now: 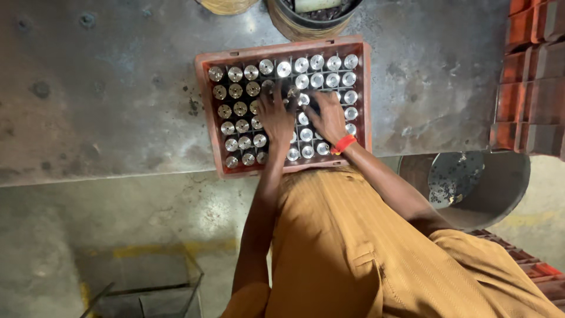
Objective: The person places small metal cups into a red plastic tray, arranging them in rows. The person then wipes the tray with a cloth and continues to adjust the cups.
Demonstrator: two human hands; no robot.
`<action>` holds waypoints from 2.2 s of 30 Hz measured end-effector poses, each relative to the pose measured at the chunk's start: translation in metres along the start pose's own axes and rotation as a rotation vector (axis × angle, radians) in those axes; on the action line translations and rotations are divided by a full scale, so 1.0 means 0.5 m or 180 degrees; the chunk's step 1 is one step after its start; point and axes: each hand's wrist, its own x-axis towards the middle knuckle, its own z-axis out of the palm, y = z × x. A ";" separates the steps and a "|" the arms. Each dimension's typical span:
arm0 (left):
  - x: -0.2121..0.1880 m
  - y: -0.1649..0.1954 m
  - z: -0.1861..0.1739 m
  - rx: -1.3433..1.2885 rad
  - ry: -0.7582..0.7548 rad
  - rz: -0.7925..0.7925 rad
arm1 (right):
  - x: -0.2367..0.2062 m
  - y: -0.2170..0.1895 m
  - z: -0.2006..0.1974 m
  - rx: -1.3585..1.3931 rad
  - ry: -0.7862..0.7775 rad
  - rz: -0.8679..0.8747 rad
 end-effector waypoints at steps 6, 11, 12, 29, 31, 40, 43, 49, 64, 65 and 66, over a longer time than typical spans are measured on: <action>0.010 -0.019 -0.013 -0.0333 0.0494 -0.0393 | 0.006 -0.011 -0.002 0.0163 0.0116 -0.0050; -0.040 0.002 -0.025 0.0708 -0.0245 -0.0302 | 0.011 -0.026 -0.006 0.0013 0.0176 -0.0046; -0.043 0.005 -0.023 0.0746 -0.0306 -0.0266 | 0.013 -0.030 -0.004 -0.0019 0.0229 -0.0067; -0.067 -0.096 -0.081 -0.2625 -0.1447 -0.2254 | -0.044 -0.018 -0.025 0.3856 0.0562 0.1343; -0.073 -0.091 -0.075 -0.2978 -0.1775 -0.2451 | -0.082 -0.043 0.014 0.3613 0.0310 0.1487; -0.083 -0.083 -0.078 -0.0902 -0.0592 0.0304 | -0.079 -0.045 0.013 -0.0114 0.0339 0.0131; -0.098 -0.082 -0.064 -0.1099 -0.0051 0.0617 | -0.088 -0.041 0.015 0.0237 0.0698 -0.0343; -0.126 -0.086 -0.079 -0.0554 -0.0165 0.0378 | -0.111 -0.036 0.066 0.1621 0.0957 0.0415; -0.082 -0.084 -0.061 -0.0238 -0.0670 0.0719 | -0.052 -0.025 0.041 -0.0373 0.0021 0.0110; -0.079 -0.096 -0.079 -0.0312 -0.0672 0.0882 | -0.052 -0.019 0.025 -0.0132 -0.0058 0.0022; -0.077 -0.103 -0.094 -0.0629 -0.0601 0.0795 | -0.055 -0.013 0.006 0.0105 -0.0153 -0.0047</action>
